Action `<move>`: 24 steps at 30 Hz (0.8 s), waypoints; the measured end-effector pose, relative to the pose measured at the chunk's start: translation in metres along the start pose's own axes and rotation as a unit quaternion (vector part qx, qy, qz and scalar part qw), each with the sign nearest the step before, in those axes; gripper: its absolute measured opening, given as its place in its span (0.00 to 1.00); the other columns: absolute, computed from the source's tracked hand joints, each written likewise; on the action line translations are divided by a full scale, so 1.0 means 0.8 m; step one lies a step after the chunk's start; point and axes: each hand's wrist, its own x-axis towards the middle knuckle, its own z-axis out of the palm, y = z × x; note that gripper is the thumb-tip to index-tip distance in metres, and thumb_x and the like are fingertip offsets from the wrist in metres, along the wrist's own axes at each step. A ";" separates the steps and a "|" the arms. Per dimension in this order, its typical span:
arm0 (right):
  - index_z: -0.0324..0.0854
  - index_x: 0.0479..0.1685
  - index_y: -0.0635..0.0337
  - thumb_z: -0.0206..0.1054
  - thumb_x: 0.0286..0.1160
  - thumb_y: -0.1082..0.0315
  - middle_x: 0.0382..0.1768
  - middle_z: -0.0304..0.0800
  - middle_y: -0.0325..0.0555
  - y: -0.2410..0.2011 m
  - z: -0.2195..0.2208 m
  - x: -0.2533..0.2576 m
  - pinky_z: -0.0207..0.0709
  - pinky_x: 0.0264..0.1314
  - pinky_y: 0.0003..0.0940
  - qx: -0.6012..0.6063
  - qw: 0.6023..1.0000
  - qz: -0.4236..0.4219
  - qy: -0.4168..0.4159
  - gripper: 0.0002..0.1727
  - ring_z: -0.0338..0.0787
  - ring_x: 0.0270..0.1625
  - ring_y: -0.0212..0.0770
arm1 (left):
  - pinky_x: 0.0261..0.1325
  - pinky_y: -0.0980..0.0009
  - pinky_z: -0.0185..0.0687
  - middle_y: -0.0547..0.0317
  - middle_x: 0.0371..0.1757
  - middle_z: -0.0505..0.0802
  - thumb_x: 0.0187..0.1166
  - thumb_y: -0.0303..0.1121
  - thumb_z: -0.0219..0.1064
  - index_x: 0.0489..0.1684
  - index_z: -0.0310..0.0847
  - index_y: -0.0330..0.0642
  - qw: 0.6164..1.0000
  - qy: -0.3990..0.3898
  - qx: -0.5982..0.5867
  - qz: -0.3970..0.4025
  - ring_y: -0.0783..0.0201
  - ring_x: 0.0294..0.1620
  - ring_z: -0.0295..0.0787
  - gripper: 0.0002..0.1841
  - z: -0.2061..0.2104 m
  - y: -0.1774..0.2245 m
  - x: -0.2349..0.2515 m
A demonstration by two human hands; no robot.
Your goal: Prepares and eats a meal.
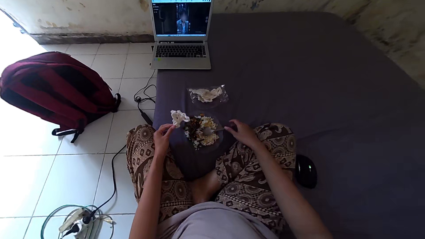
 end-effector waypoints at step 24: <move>0.77 0.49 0.67 0.53 0.86 0.76 0.29 0.91 0.27 0.005 0.015 -0.018 0.87 0.44 0.19 0.395 0.873 -0.209 0.197 0.08 0.91 0.32 0.21 | 0.58 0.75 0.84 0.47 0.47 0.93 0.86 0.23 0.58 0.63 0.76 0.20 0.997 -0.066 0.008 -0.035 0.73 0.46 0.90 0.14 -0.002 -0.005 0.003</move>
